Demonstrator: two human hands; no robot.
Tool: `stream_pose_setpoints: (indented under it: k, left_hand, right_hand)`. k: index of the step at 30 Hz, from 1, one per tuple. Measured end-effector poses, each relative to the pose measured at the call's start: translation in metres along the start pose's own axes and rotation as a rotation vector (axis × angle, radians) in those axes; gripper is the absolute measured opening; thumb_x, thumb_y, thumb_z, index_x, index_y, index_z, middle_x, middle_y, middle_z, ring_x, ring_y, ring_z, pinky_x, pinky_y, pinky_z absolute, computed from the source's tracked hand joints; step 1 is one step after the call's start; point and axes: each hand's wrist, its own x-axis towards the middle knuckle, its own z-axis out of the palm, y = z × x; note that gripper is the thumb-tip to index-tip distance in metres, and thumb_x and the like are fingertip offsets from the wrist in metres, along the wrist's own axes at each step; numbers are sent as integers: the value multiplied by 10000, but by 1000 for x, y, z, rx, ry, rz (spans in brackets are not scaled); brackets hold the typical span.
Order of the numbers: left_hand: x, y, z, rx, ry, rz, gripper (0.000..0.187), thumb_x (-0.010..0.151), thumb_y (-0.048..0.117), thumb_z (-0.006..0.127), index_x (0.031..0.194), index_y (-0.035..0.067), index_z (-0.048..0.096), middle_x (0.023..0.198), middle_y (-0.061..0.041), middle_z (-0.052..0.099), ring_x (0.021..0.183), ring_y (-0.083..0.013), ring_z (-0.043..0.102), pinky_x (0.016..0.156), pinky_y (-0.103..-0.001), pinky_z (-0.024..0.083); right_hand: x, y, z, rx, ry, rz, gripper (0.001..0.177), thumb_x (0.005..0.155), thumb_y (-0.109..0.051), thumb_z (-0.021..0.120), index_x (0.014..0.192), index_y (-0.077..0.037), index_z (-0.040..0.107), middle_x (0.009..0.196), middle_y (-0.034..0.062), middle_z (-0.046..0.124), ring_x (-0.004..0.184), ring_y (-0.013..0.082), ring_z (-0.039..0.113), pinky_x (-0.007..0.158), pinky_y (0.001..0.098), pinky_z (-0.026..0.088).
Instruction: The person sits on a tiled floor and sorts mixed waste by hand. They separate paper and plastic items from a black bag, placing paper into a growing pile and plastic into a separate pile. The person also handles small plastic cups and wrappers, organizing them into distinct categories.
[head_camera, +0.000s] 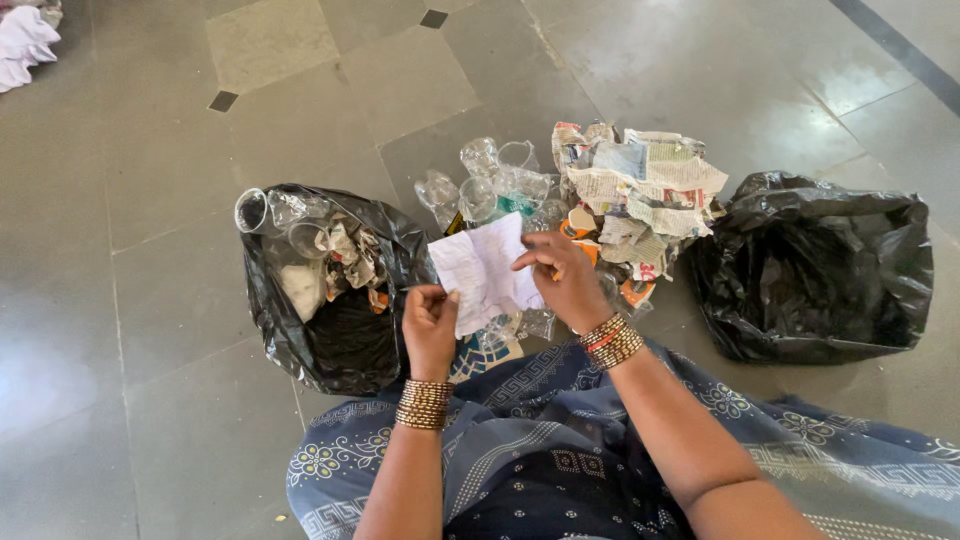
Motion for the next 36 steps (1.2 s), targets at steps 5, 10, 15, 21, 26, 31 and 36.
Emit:
stream_pose_setpoints:
  k: [5,10,15,21,26,31,36]
  left_hand:
    - [1,62,-6,114,33,159,135,981,-40,607,1067,63,622,960,-7,634,788,-70,562,711,-236,473]
    - [-4,101,1,329,1,212,254,957,8,638,1199,56,700,981,-11,578,709,-78,462,627,-251,403]
    - [-4,114,8,352,-47,64,596,880,96,831,1432,74,608,1106,-74,556,733,-147,432,624,-294,399]
    - [-5,118,10,-8,-304,86,1070,787,-25,827,1629,52,170,1622,-152,315,1423,-227,447,1129,-366,467]
    - [-6,120,20,-165,-403,18,1122,823,-84,777,1669,70,56,1687,-164,282,1385,-185,516,1100,-358,504]
    - [5,120,13,-28,-302,-36,1159,756,-119,766,1630,89,34,1736,-79,125,696,-75,611,597,-240,566]
    - [15,117,-11,-140,-171,6,1095,816,-115,742,1652,58,57,1756,-93,148,726,-17,566,629,-194,544]
  right_hand:
    - [-2,5,-1,-37,132,-136,352,848,96,546,1075,-70,758,1183,115,698,1057,259,673,817,321,555]
    - [-6,-2,12,-44,260,-109,162,893,-9,694,1045,-67,696,1059,86,693,987,257,672,818,329,523]
    - [-4,-5,7,13,263,-44,217,933,-10,654,1121,-97,721,1043,77,674,839,212,643,685,291,495]
    - [8,11,-27,140,184,-27,362,926,-2,675,1275,-96,685,1145,28,654,805,123,576,659,263,457]
    - [10,23,-44,220,171,-21,393,954,-4,690,1335,-98,681,1218,-3,642,839,63,525,723,221,457]
    - [15,45,-52,186,301,120,391,958,-25,666,1331,-139,685,1230,-1,658,768,44,538,624,224,445]
    - [18,99,-64,7,744,57,422,968,2,686,1386,-15,636,1329,117,616,1186,194,616,1023,329,498]
